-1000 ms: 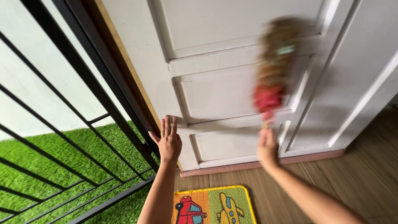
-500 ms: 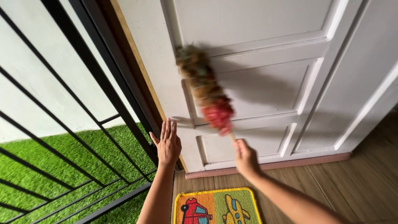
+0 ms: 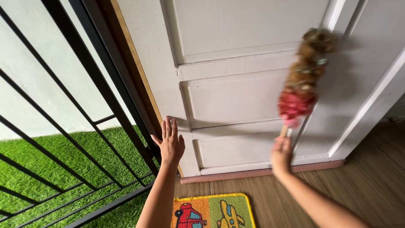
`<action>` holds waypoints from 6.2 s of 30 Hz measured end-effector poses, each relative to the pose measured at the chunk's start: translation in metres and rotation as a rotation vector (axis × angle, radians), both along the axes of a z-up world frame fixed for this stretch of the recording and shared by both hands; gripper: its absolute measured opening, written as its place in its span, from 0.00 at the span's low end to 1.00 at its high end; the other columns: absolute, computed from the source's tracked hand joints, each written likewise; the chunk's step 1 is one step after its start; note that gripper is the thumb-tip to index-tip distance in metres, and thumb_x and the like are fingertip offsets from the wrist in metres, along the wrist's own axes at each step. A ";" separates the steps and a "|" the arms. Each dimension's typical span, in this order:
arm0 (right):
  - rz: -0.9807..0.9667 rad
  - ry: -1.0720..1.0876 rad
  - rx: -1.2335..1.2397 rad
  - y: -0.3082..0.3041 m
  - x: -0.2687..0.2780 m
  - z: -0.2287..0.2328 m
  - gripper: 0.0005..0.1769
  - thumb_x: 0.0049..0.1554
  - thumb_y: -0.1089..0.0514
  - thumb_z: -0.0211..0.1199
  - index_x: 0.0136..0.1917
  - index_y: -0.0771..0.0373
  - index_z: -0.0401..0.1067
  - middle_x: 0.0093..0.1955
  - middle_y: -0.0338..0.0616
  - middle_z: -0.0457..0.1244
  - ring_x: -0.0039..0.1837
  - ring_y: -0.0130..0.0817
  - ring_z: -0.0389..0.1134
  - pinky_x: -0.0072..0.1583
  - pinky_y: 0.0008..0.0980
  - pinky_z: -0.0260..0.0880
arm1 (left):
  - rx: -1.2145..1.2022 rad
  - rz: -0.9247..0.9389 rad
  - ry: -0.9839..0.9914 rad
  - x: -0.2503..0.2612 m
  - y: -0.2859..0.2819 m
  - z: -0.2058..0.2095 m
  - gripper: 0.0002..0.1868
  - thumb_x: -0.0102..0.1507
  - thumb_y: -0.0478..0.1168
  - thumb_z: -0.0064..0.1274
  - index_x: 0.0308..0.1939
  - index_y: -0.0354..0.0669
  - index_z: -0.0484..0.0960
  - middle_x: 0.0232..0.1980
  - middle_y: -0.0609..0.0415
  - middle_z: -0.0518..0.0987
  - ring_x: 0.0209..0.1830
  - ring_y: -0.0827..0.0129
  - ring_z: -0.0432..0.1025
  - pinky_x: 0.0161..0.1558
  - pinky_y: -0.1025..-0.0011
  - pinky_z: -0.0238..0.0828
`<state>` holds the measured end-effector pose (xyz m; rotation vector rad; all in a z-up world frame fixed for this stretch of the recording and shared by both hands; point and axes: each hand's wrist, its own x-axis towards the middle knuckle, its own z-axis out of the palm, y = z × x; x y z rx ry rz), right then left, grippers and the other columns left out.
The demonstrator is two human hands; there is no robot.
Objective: The person is dusting the panels and crevices of a white wooden door using a colorful duster.
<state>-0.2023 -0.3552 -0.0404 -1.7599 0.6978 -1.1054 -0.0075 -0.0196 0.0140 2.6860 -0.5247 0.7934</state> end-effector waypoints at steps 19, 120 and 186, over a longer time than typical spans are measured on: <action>0.503 -0.113 -0.295 0.164 0.070 0.033 0.09 0.66 0.57 0.51 0.48 0.63 0.68 0.27 0.35 0.60 0.27 0.23 0.61 0.30 0.26 0.60 | 0.026 -0.077 0.150 -0.001 0.019 0.015 0.36 0.69 0.40 0.43 0.80 0.62 0.48 0.84 0.67 0.42 0.82 0.73 0.40 0.70 0.24 0.21; -0.002 0.422 -0.124 -0.094 -0.008 -0.075 0.10 0.68 0.56 0.47 0.60 0.61 0.63 0.38 0.53 0.69 0.38 0.43 0.72 0.43 0.47 0.72 | -0.042 -0.011 -0.116 0.018 -0.002 -0.035 0.35 0.68 0.38 0.36 0.81 0.53 0.52 0.85 0.55 0.46 0.84 0.64 0.42 0.70 0.25 0.19; 0.148 1.009 -0.449 -0.102 -0.052 0.080 0.19 0.69 0.42 0.45 0.62 0.43 0.75 0.51 0.39 0.69 0.35 0.31 0.64 0.36 0.29 0.65 | 0.039 -0.037 -0.057 0.010 0.012 -0.029 0.34 0.69 0.34 0.35 0.80 0.58 0.54 0.84 0.62 0.47 0.83 0.71 0.42 0.71 0.25 0.18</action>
